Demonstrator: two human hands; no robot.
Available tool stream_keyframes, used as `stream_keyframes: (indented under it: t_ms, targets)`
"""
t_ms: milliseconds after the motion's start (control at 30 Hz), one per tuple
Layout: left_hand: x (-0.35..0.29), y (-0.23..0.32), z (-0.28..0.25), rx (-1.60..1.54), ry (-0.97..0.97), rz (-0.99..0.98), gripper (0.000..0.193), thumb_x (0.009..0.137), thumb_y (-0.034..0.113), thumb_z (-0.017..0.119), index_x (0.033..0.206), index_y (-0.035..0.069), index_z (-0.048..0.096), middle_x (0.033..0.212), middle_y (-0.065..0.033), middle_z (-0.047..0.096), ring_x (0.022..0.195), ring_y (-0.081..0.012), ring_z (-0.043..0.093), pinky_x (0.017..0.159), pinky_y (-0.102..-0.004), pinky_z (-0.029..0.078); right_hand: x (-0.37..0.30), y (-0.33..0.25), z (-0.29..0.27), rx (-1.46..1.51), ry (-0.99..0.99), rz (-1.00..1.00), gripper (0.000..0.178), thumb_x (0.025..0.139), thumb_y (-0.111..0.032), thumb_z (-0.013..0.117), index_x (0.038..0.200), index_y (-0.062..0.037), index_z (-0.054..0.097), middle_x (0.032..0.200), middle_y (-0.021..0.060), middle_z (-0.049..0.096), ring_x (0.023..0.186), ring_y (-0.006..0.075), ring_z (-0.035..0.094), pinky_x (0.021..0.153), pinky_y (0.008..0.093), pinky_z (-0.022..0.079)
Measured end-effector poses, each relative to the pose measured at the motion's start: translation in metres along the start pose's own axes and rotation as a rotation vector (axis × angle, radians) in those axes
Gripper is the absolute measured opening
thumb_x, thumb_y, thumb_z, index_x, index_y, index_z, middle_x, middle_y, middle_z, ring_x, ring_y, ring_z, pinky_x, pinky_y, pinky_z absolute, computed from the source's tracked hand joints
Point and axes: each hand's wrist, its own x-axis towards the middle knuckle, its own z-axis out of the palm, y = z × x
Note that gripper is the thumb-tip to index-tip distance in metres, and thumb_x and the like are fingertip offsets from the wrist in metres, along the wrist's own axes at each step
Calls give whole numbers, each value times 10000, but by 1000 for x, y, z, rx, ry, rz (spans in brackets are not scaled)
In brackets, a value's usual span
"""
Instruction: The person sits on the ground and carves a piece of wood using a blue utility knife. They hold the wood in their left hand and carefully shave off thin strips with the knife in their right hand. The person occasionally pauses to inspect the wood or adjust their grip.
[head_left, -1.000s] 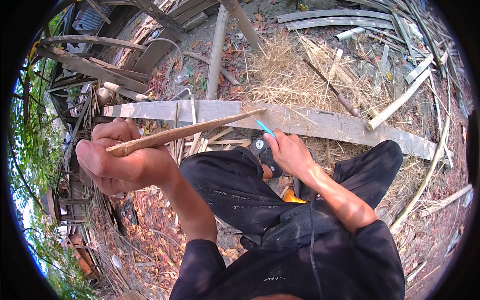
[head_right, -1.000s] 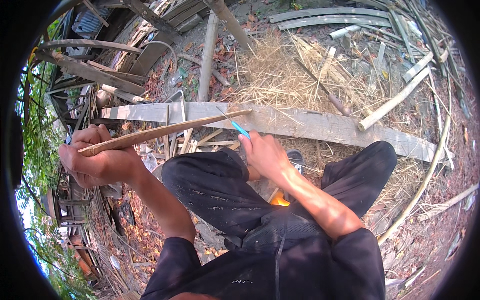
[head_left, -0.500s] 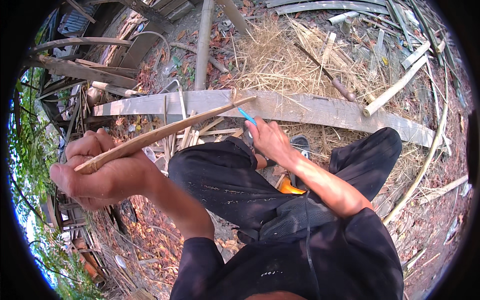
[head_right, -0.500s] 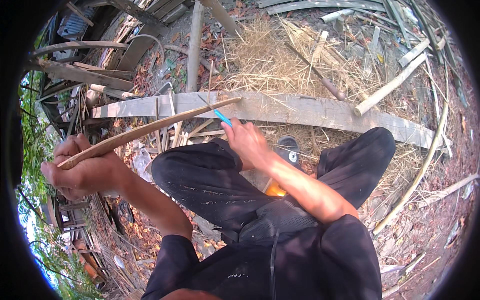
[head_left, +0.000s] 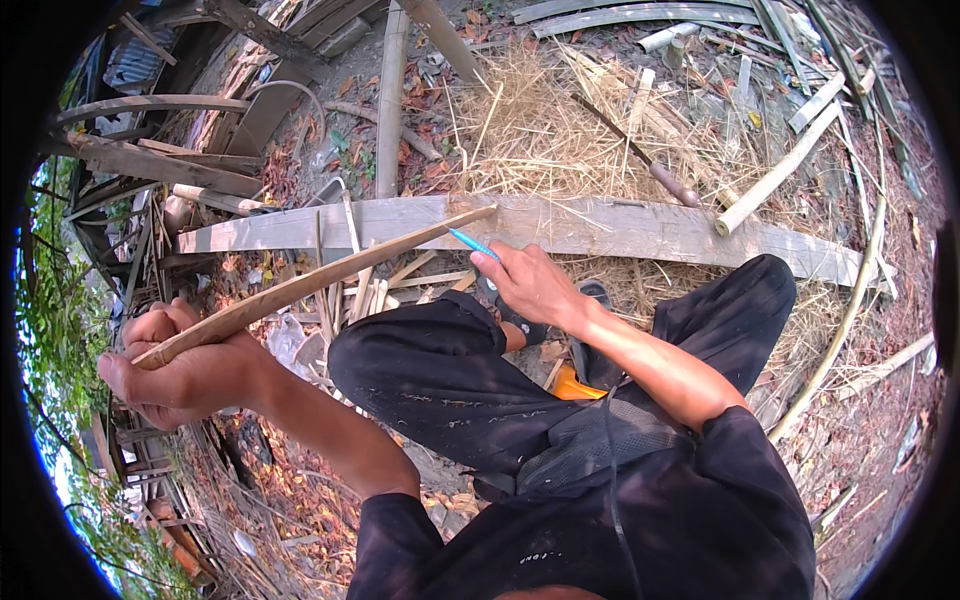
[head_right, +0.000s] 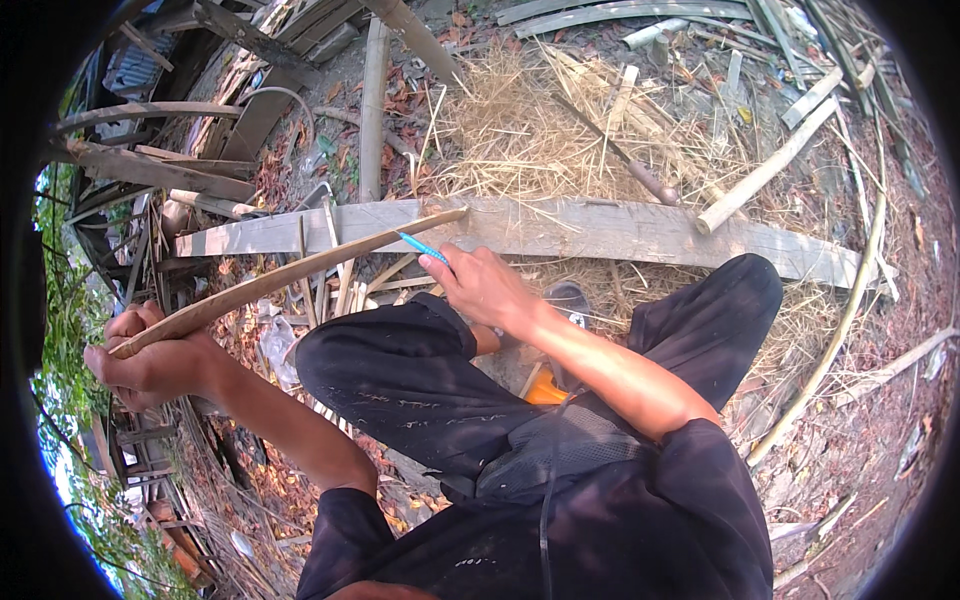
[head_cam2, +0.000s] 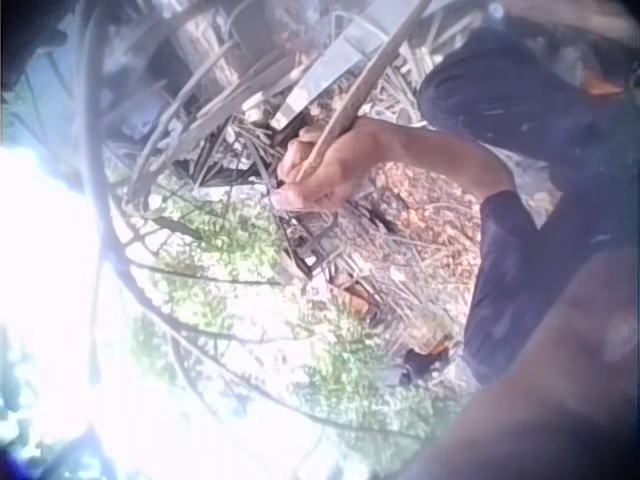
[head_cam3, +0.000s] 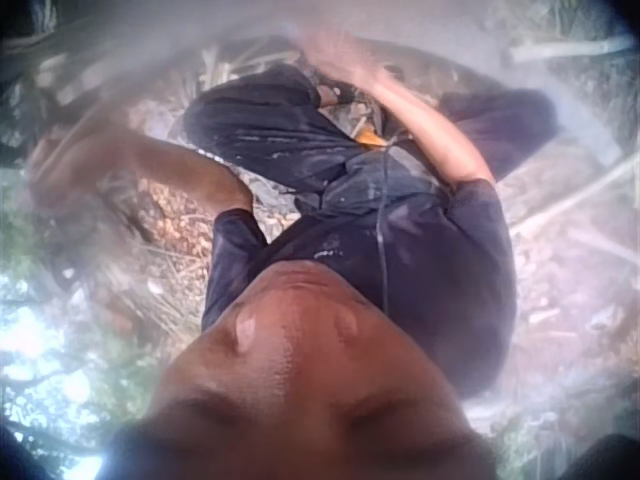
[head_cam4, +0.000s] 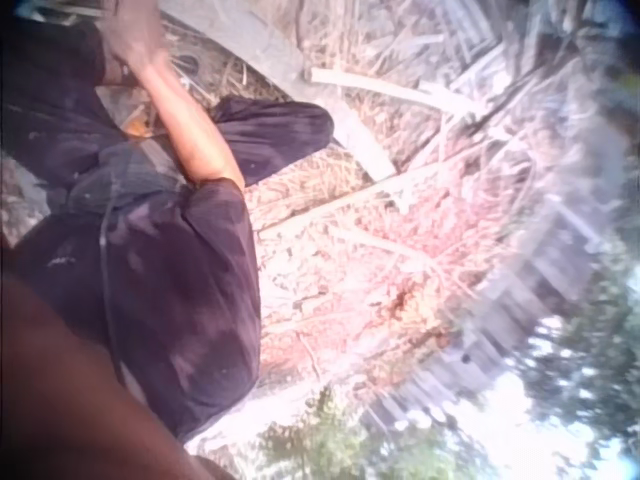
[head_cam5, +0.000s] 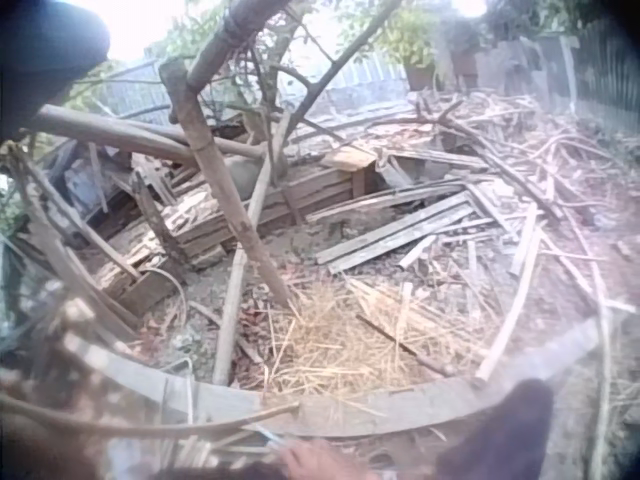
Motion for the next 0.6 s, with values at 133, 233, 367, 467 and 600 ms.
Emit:
stream_keyframes:
  t_ms: [133,233,367,467,600]
  targets:
    - [-4,3,5,-9,9,-27,388,896,336,440,599,117,322,550,-23,388,454,-94,368,391,-194,306,22,19,16,-112,66,49,476,974,-392,389,845,30,565,624,264,555,639,467,554,619,504,443]
    - [-3,-3,0,-29,-80,-15,378,898,335,419,604,132,297,527,-7,316,439,-90,307,401,-204,275,35,52,31,-202,134,145,473,972,-392,391,858,26,582,650,279,574,675,477,574,656,509,479]
    - [-6,0,-1,-58,-119,71,384,898,327,409,593,153,254,518,10,234,427,-93,234,417,-209,224,45,141,52,-467,206,173,477,964,-402,401,861,21,596,663,275,596,705,455,614,672,501,509]
    - [-4,-5,-7,13,-84,4,398,894,338,430,576,143,294,520,-2,315,428,-97,289,412,-201,258,42,139,53,-625,185,201,462,965,-411,392,868,-10,600,747,203,652,743,345,670,656,452,539]
    - [9,-6,-16,38,13,-30,424,901,345,463,573,118,320,535,-16,378,439,-103,354,408,-206,319,62,138,57,-685,132,247,452,963,-407,399,875,-11,600,799,168,674,784,303,681,669,398,548]
